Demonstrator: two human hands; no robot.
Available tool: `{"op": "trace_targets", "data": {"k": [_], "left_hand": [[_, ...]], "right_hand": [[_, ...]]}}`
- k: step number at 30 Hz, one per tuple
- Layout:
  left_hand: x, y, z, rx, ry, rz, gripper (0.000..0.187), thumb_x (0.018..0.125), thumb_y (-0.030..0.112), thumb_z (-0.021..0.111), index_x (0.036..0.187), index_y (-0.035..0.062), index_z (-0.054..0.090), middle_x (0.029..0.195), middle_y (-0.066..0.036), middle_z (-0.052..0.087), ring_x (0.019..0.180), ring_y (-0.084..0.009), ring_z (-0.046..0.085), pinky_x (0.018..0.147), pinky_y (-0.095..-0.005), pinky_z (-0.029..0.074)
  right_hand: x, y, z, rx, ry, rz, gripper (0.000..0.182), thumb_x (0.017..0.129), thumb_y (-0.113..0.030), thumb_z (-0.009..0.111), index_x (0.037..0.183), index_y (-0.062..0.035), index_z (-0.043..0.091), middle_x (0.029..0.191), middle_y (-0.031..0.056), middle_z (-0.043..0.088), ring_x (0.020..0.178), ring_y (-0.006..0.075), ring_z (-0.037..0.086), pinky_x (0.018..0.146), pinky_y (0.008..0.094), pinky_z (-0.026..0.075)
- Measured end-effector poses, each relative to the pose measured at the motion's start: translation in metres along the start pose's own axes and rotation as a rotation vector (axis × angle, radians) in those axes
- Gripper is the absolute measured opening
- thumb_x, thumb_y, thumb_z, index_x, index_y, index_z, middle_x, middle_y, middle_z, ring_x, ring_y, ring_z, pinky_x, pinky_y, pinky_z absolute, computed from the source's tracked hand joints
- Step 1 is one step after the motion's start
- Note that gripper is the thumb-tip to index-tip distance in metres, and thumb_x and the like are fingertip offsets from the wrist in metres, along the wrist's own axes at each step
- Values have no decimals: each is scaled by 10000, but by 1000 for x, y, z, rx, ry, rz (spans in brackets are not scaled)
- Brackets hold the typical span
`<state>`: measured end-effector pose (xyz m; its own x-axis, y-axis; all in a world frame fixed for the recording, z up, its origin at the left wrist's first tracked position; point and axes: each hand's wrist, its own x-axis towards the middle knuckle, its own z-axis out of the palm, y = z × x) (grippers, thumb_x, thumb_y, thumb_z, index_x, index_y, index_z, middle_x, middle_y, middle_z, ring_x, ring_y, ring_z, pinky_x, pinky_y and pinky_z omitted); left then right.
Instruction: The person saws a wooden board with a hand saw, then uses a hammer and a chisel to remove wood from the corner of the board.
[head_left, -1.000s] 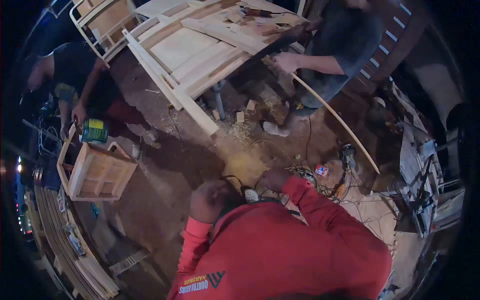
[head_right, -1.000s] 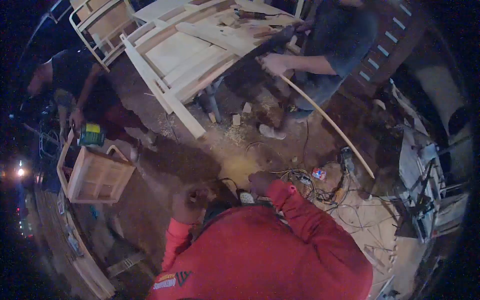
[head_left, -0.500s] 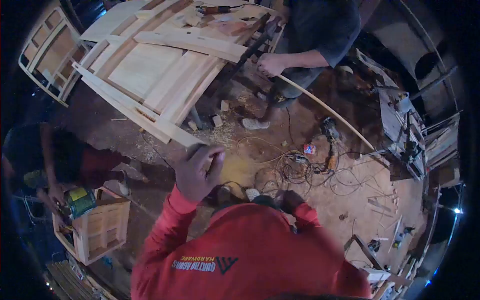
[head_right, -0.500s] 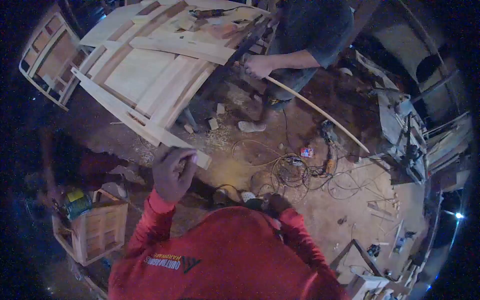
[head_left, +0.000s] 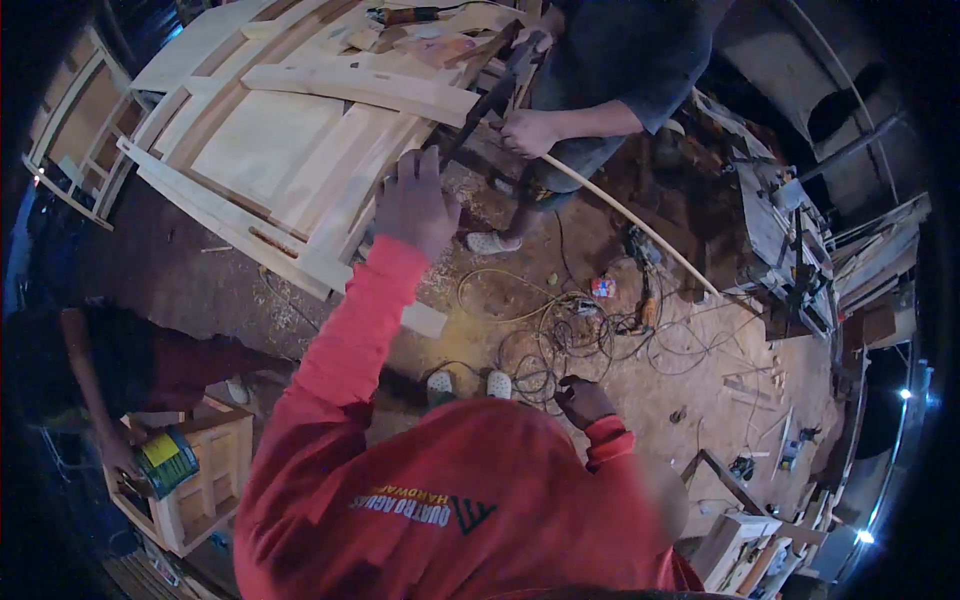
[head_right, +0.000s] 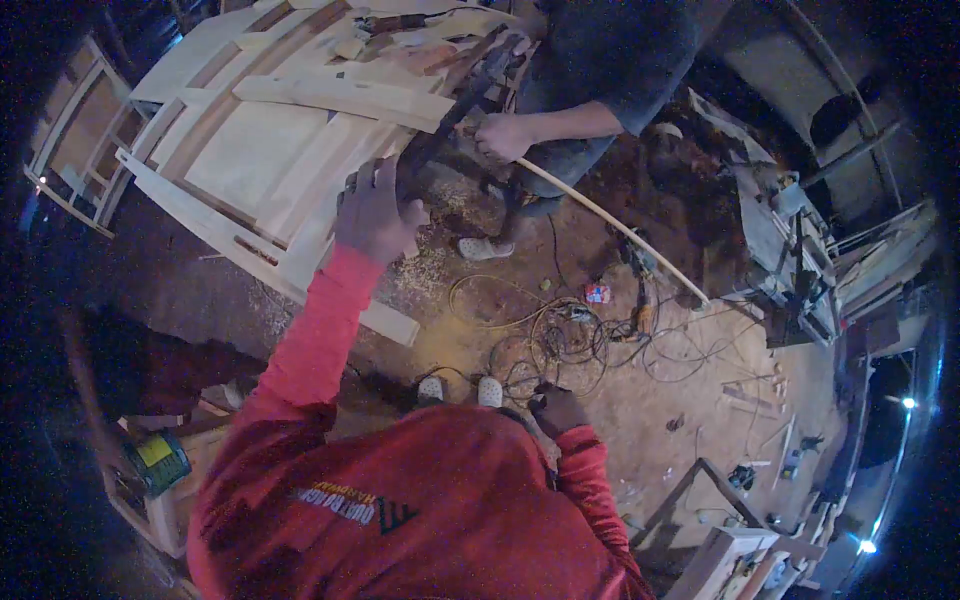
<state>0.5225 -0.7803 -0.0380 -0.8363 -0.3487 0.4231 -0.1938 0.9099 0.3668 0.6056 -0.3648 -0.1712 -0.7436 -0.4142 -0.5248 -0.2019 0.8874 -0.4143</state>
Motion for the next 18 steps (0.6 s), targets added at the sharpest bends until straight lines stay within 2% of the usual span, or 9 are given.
{"op": "trace_targets", "data": {"k": [1,4,10,13,16,18], "left_hand": [[10,-2,4,42,-59,-36,722,835,320,777,1436,61,472,1356,-184,546,1218,-408,560,1004,-543,478],[28,-9,19,149,-152,-99,760,844,363,781,1459,61,453,1370,-178,542,1231,-400,560,1012,-548,483],[46,-2,30,188,-237,-140,772,870,439,759,1466,54,455,1392,-170,529,1248,-390,559,1015,-545,489],[54,9,31,181,-229,-145,794,864,482,753,1461,46,462,1382,-175,537,1239,-390,568,1006,-539,496],[60,15,40,193,-198,-128,816,837,503,773,1441,46,471,1339,-171,560,1213,-381,585,981,-532,507],[61,15,56,163,-205,-119,853,823,528,778,1449,45,458,1339,-176,562,1219,-383,585,982,-534,508]], "right_hand": [[0,-3,-5,23,8,17,465,928,-389,624,1246,-55,682,1187,233,711,1098,417,676,966,490,534],[13,32,24,-32,141,-100,433,901,-380,699,1172,-41,700,995,200,752,900,365,726,826,429,571],[1,33,23,61,69,-41,439,889,-376,730,1181,-49,703,1012,192,761,893,357,733,816,434,581],[6,49,25,-69,102,-131,415,878,-341,744,1172,-50,709,987,190,765,892,356,739,809,437,587],[15,77,36,103,190,-48,408,874,-347,739,1164,-62,709,972,195,766,902,359,740,800,445,590],[14,81,31,74,126,51,412,902,-404,693,1168,-90,713,1035,207,753,941,390,727,828,466,584]]}}
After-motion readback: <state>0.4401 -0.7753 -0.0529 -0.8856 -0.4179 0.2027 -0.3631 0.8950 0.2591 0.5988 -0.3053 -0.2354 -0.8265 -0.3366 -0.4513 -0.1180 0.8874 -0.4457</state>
